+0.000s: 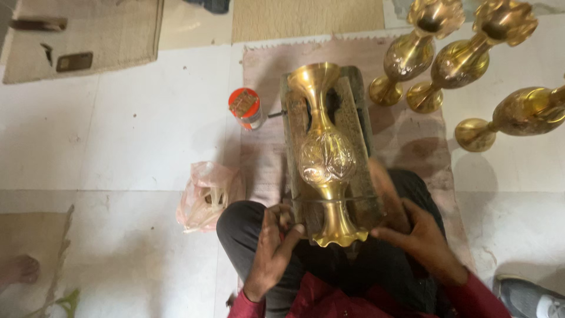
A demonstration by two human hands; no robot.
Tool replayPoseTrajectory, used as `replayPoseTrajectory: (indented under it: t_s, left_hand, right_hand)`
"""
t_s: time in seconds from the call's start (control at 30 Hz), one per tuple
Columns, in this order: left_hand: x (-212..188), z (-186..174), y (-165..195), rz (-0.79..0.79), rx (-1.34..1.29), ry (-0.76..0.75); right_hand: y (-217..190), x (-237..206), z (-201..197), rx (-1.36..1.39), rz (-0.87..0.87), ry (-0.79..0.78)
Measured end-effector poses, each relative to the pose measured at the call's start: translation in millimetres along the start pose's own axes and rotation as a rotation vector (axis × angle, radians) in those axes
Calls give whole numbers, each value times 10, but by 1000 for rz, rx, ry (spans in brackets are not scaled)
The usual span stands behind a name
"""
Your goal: The person sits on the floor holding a small punch against the surface of a brass vase resting on a wooden block, and repeatedly strikes the punch with a wooden mallet to emboss a decorative pattern into the metal, repositioning the punch across the vase body.
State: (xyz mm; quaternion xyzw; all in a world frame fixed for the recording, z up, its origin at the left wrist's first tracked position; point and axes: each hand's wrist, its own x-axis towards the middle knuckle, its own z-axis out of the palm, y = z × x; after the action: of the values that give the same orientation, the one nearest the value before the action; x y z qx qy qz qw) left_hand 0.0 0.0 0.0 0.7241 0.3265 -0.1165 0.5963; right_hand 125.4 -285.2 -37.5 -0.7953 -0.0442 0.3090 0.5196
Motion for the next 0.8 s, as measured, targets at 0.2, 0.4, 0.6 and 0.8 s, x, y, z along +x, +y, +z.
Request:
replayPoseTrajectory:
  t_s: [0.2, 0.4, 0.6, 0.8]
  left_hand:
    - [-231, 95, 561, 1085, 539, 300]
    - [57, 239, 664, 286, -134, 1]
    - [297, 420, 279, 568, -403, -11]
    - [384, 528, 119, 596, -236, 114]
  right_hand:
    - [-422, -208, -265, 309, -53, 41]
    - [-613, -193, -254, -164, -237, 73]
    - [-775, -197, -356, -264, -316, 61]
    - [-919, -177, -394, -534, -452, 136]
